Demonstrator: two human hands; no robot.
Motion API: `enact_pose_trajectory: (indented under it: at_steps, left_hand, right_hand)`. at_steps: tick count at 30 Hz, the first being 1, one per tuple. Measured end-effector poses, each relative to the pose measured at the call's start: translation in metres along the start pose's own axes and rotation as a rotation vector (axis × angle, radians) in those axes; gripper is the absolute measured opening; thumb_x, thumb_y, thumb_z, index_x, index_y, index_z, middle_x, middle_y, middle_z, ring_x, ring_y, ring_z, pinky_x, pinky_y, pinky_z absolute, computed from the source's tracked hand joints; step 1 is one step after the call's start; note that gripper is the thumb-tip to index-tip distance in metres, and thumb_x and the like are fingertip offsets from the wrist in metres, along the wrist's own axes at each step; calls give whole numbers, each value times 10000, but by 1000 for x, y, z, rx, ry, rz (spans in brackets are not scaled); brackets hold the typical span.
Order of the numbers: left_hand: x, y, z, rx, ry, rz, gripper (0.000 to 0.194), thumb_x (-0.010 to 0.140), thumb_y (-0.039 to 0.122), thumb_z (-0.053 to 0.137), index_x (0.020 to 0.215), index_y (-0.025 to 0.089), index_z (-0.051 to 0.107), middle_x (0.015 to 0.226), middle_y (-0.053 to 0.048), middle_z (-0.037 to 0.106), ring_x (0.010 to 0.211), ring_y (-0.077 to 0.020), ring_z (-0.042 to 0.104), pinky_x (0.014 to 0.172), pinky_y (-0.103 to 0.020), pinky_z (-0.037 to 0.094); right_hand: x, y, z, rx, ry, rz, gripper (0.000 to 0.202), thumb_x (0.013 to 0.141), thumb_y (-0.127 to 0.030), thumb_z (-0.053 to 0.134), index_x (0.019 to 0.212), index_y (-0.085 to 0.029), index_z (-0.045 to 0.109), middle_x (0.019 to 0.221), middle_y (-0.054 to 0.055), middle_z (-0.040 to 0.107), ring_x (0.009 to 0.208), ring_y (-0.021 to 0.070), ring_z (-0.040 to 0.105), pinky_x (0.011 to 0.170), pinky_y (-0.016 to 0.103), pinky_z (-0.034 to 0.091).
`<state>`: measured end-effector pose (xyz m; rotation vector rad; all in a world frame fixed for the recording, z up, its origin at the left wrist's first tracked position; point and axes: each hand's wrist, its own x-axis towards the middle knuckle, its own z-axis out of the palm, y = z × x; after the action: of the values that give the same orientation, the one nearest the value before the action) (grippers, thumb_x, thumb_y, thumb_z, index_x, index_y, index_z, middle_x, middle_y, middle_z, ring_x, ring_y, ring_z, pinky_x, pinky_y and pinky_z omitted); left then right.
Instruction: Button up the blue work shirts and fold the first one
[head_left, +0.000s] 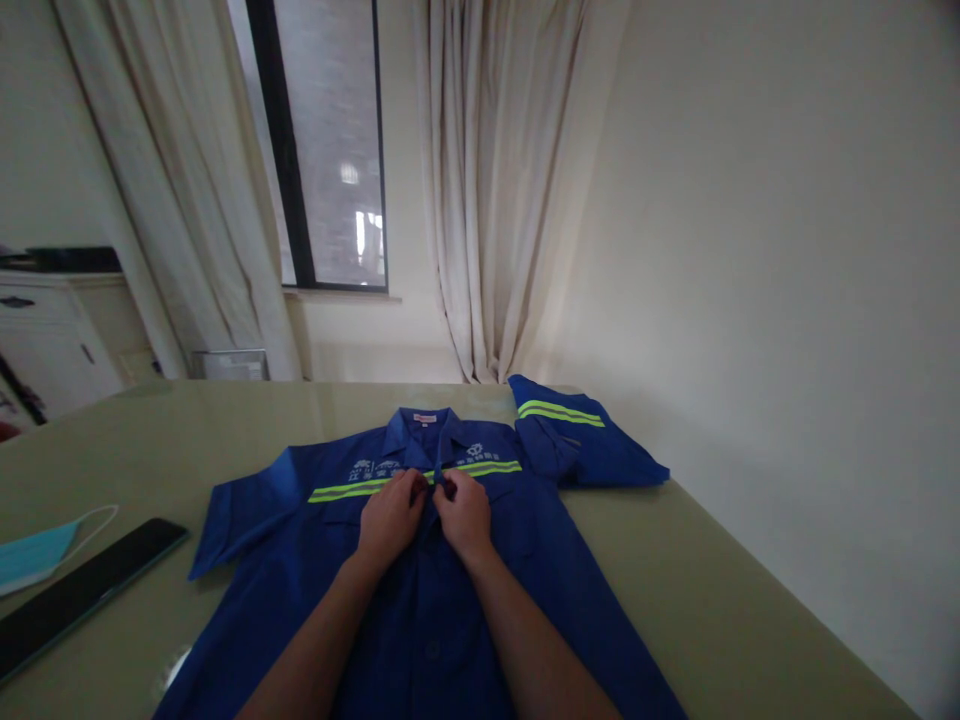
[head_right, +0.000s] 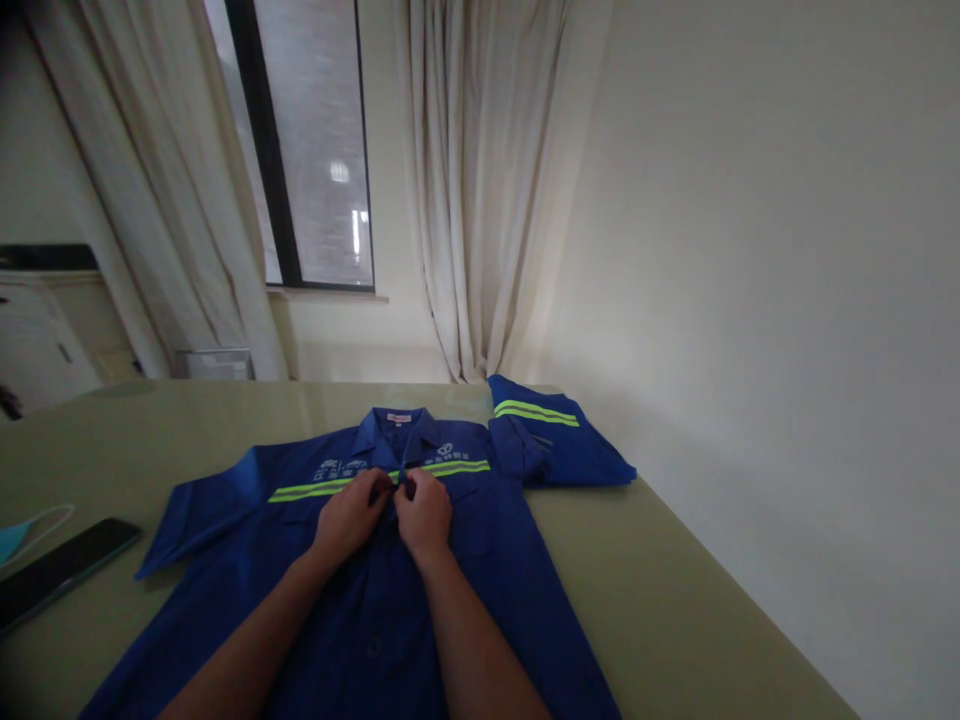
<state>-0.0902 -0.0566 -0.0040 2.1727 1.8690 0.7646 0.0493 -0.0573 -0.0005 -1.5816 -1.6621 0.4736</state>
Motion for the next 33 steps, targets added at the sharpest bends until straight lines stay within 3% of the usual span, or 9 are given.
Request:
enact_pose_trajectory:
  at_steps: [7,13,17,21,26,33]
  left_hand:
    - [1,0,3,-84,80,87,97,962,188,453,962,226,541,1010,-46,656,981,-219,641,849,-322,464]
    - [-1,3,4,-73,62,222,159,984,173,383,962,220,532,1003,-70,636,950,-232,626,859,-345,489]
    - [0,1,7,-73,109,184,170,988,195,372,982,216,541,1020,-89,647,978,-254,634,881,-373,498]
    - [4,-3,11,-178,149,176,181,977,217,377,1016,207,553,1015,-98,677,979,-261,655,894,-389,499]
    - [7,-3,6,-378,83,113,214,982,373,438,967,219,585,919,-62,730,869,-241,695,795,-347,498]
    - [11,-8,6,-457,82,64,256,934,407,451,879,214,609,829,-46,722,756,-220,671,702,-311,460]
  right_hand:
    - [-2,-3,-1,-41,10,-36,113,853,-215,630,869,-238,740,834,23,746,764,173,658,635,239,358]
    - [-1,-2,-2,-48,20,-32,113,830,-199,636,796,-230,739,733,13,735,679,163,652,593,235,340]
    - [-1,-1,0,14,-3,-101,152,867,-226,611,815,-231,754,762,19,754,696,165,672,619,223,388]
    - [2,3,3,144,12,-133,329,971,-279,482,774,-226,740,727,23,743,671,168,678,623,228,425]
    - [4,7,5,224,-6,-88,156,905,-262,590,920,-239,743,699,-7,722,636,174,670,609,237,449]
    - [8,12,8,266,95,-137,53,819,-197,662,784,-211,700,820,19,708,769,180,646,706,266,455]
